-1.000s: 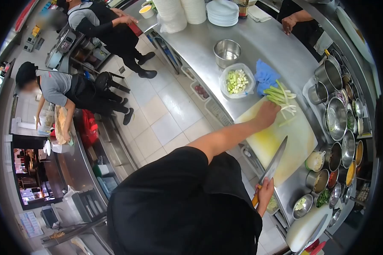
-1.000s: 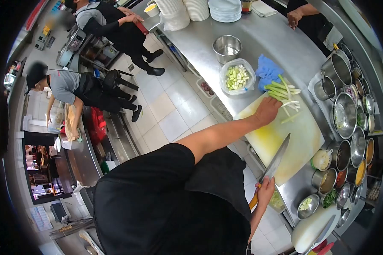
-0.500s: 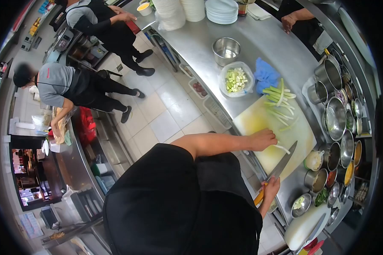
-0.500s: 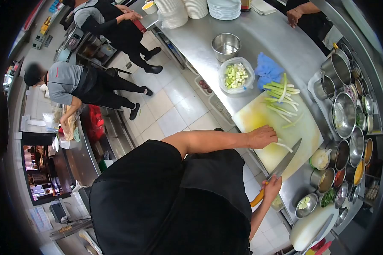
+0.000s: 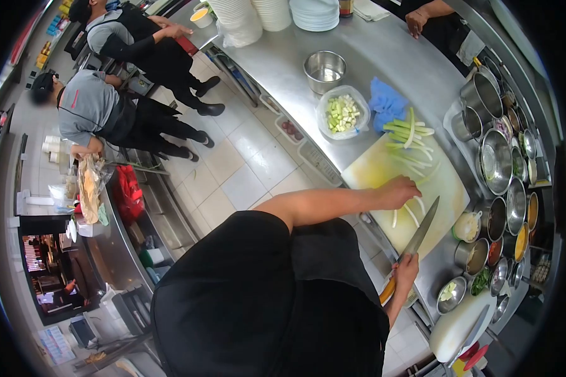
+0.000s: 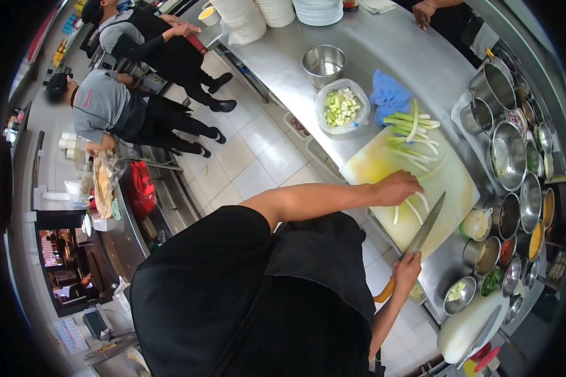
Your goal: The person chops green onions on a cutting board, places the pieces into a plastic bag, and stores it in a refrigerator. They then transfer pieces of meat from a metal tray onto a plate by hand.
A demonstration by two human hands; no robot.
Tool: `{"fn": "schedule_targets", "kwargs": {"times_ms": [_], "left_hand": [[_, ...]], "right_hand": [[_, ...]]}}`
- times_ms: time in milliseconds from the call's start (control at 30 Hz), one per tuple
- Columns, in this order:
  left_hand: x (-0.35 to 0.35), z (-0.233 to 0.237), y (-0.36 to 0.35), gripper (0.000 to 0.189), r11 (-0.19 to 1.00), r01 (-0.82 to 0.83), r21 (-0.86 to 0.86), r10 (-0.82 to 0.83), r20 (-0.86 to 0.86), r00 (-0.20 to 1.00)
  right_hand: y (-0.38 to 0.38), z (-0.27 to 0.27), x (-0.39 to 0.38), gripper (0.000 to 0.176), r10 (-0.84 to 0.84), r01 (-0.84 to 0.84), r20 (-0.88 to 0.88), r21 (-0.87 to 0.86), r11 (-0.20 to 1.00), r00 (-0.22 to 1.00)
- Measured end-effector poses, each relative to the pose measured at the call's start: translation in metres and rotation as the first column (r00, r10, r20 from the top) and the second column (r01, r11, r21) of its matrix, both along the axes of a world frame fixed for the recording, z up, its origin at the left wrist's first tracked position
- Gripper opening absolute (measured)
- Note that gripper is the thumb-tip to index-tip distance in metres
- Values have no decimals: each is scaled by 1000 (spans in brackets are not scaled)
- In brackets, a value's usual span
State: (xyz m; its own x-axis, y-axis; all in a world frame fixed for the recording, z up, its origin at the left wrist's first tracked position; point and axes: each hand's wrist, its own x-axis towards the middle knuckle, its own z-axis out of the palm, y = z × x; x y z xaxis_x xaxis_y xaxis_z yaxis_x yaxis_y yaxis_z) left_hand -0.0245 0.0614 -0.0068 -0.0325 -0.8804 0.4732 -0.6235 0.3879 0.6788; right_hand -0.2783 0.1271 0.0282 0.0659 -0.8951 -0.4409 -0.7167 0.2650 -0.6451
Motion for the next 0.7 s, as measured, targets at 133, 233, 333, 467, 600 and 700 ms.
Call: {"fn": "schedule_targets", "kwargs": {"times_ms": [133, 233, 333, 467, 600, 700], "left_hand": [[4, -7, -21, 26, 993, 16, 118, -26, 88, 996], [8, -20, -23, 27, 986, 83, 144, -118, 259, 959], [9, -7, -12, 29, 974, 104, 204, -166, 320, 933], [40, 20, 12, 82, 916, 380, 131, -402, 281, 871], [41, 32, 11, 100, 869, 421, 261, -491, 338, 803], [25, 37, 13, 95, 892, 351, 285, -429, 291, 855]], "right_hand": [[0, -2, -1, 21, 17, -16, 48, -13, 1000, 999], [1, 4, 0, 21, -11, 10, 69, 18, 1000, 998], [0, 4, 1, 20, -55, 51, 76, 53, 997, 996], [2, -7, -2, 25, -9, 9, 29, -11, 1000, 1000], [2, -3, -9, 24, 26, -28, -17, -157, 987, 1000], [2, 3, -3, 25, -71, 70, -29, -32, 997, 997]]}}
